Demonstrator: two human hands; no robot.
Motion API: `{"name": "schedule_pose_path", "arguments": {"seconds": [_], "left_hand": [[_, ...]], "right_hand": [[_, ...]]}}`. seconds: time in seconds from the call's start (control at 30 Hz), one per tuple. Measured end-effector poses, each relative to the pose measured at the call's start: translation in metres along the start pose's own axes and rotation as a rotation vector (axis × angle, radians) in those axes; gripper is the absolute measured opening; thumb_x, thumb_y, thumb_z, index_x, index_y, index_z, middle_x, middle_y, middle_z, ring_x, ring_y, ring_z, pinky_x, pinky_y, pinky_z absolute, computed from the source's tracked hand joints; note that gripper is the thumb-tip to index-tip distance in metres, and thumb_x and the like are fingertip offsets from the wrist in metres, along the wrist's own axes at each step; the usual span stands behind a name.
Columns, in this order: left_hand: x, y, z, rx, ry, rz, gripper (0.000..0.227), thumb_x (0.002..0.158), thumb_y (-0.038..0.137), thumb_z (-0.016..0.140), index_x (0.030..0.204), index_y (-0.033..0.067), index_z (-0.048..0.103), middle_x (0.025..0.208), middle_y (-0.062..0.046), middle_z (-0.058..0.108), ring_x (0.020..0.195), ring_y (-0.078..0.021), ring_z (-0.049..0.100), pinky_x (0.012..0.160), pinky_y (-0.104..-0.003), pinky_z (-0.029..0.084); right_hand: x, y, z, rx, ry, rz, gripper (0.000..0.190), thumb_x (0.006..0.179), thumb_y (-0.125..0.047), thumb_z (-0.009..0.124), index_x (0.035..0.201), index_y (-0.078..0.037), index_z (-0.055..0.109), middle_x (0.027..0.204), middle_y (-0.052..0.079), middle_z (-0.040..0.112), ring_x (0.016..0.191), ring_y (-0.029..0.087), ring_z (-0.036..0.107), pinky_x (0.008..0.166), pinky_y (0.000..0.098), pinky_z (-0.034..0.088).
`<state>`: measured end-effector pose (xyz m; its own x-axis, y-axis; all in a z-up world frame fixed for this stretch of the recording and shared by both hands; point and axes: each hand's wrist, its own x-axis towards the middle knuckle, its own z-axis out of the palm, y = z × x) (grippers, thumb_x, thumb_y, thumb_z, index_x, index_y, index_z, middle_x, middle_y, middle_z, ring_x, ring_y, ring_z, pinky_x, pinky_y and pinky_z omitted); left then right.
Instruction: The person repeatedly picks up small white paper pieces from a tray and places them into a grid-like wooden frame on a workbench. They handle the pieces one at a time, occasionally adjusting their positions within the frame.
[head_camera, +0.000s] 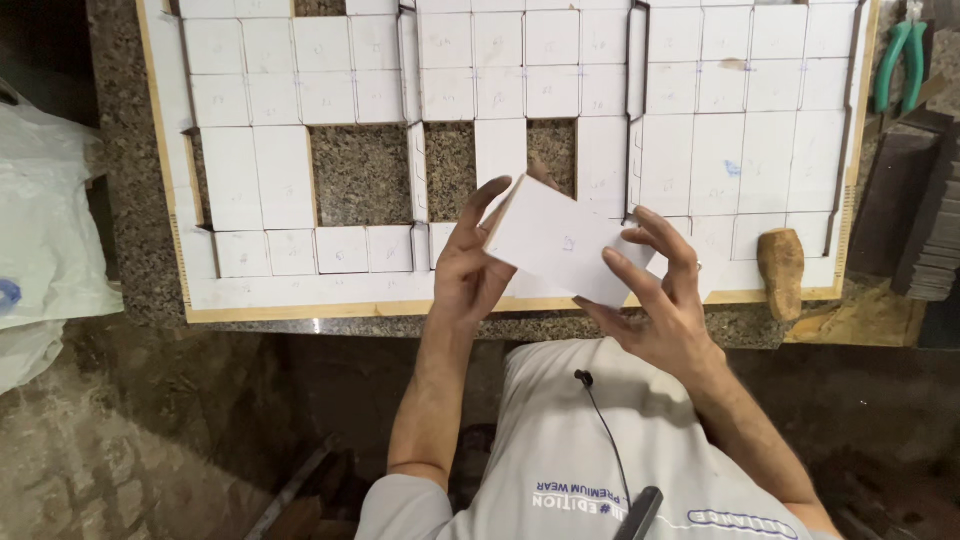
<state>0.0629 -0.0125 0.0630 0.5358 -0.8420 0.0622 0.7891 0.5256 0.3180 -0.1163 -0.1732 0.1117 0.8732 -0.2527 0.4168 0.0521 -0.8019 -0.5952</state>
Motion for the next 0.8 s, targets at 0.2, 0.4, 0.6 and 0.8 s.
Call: {"name": "schedule_pose_path", "arguments": {"seconds": [0.2, 0.4, 0.6, 0.8], "left_hand": [[-0.001, 0.002, 0.008, -0.064, 0.177, -0.075, 0.067, 0.104, 0.025, 0.055, 0.16, -0.0036, 0.029, 0.16, -0.031, 0.041, 0.146, -0.0377, 0.049, 0.122, -0.051, 0.043], [-0.001, 0.011, 0.007, 0.048, 0.186, -0.063, 0.071, 0.106, 0.024, 0.054, 0.163, -0.004, 0.023, 0.155, -0.034, 0.045, 0.139, -0.0391, 0.054, 0.115, -0.053, 0.051], [-0.004, 0.016, -0.008, 0.236, 0.223, -0.066, 0.073, 0.105, 0.026, 0.055, 0.163, -0.0029, 0.023, 0.158, -0.027, 0.045, 0.139, -0.0365, 0.053, 0.112, -0.05, 0.051], [-0.021, 0.023, -0.019, 1.419, 0.044, 0.052, 0.069, 0.099, 0.034, 0.071, 0.161, 0.0195, 0.043, 0.17, -0.016, 0.042, 0.159, -0.0326, 0.038, 0.131, -0.049, 0.037]], "right_hand": [[0.003, -0.002, 0.007, -0.082, 0.023, 0.028, 0.102, 0.08, -0.016, 0.097, 0.157, -0.021, 0.031, 0.161, 0.019, 0.019, 0.138, 0.038, 0.05, 0.111, 0.0494, 0.056], [0.012, -0.005, 0.005, -0.097, -0.047, 0.096, 0.102, 0.078, -0.016, 0.096, 0.156, -0.017, 0.032, 0.161, 0.019, 0.021, 0.139, 0.038, 0.048, 0.113, 0.05, 0.055], [0.02, -0.003, 0.008, -0.046, -0.165, 0.254, 0.106, 0.074, -0.019, 0.094, 0.157, -0.008, 0.03, 0.152, 0.018, 0.042, 0.14, 0.039, 0.048, 0.115, 0.0509, 0.05], [0.032, 0.002, 0.002, -0.074, -0.308, 0.244, 0.09, 0.069, -0.019, 0.093, 0.147, -0.003, 0.05, 0.144, 0.021, 0.054, 0.133, 0.039, 0.054, 0.109, 0.0493, 0.049]]}}
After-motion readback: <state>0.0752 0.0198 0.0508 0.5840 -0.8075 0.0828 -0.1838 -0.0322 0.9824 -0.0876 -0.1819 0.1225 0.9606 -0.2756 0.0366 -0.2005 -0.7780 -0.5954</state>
